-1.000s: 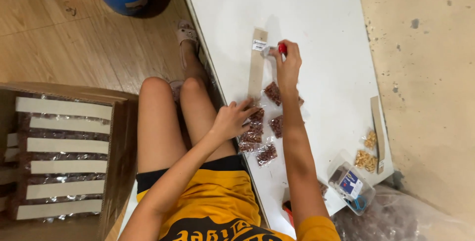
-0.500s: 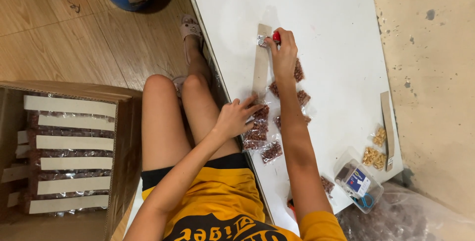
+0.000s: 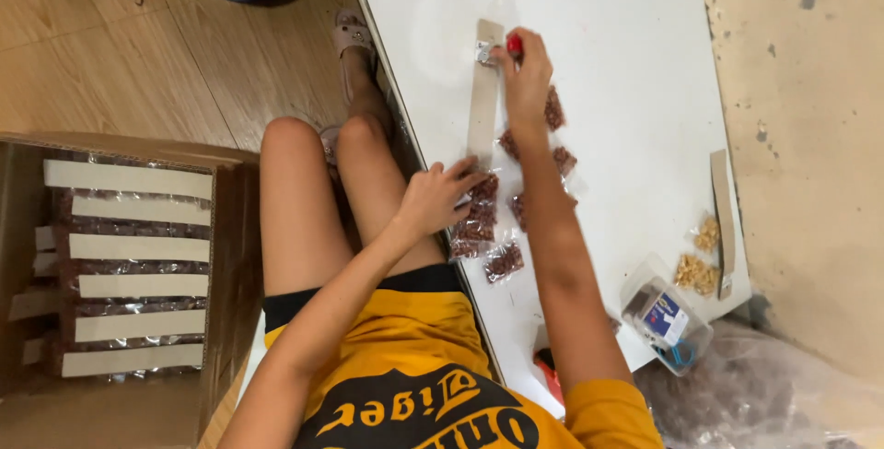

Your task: Stapling cardboard header labels onto small plastic bags containing nuts and placing them into a cardboard box.

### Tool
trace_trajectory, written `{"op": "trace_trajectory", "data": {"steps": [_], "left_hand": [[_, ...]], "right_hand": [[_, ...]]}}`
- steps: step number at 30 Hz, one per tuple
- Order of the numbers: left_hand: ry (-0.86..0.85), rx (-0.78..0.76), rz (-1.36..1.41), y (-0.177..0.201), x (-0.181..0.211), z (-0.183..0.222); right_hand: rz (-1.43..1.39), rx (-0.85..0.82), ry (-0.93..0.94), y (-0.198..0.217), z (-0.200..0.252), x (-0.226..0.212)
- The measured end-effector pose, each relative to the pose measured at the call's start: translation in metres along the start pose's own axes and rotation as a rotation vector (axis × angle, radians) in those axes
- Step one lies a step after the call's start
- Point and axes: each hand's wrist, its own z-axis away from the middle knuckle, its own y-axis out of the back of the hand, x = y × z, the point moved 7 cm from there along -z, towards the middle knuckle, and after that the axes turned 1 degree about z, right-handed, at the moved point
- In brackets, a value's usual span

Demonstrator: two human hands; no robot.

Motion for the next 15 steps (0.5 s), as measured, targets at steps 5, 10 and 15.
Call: {"op": "trace_trajectory", "data": {"steps": [5, 10, 15], "left_hand": [[-0.058, 0.011, -0.052, 0.005, 0.0, 0.0], [0.076, -0.089, 0.163, 0.018, -0.002, 0.0], [0.459, 0.417, 1.297, 0.043, -0.003, -0.001]], "right_hand": [[-0.447, 0.553, -0.189, 0.131, 0.004, 0.072], [-0.174, 0.69, -0.142, 0.315, 0.116, 0.064], [0.02, 0.675, -0.467, 0.323, 0.234, -0.031]]}}
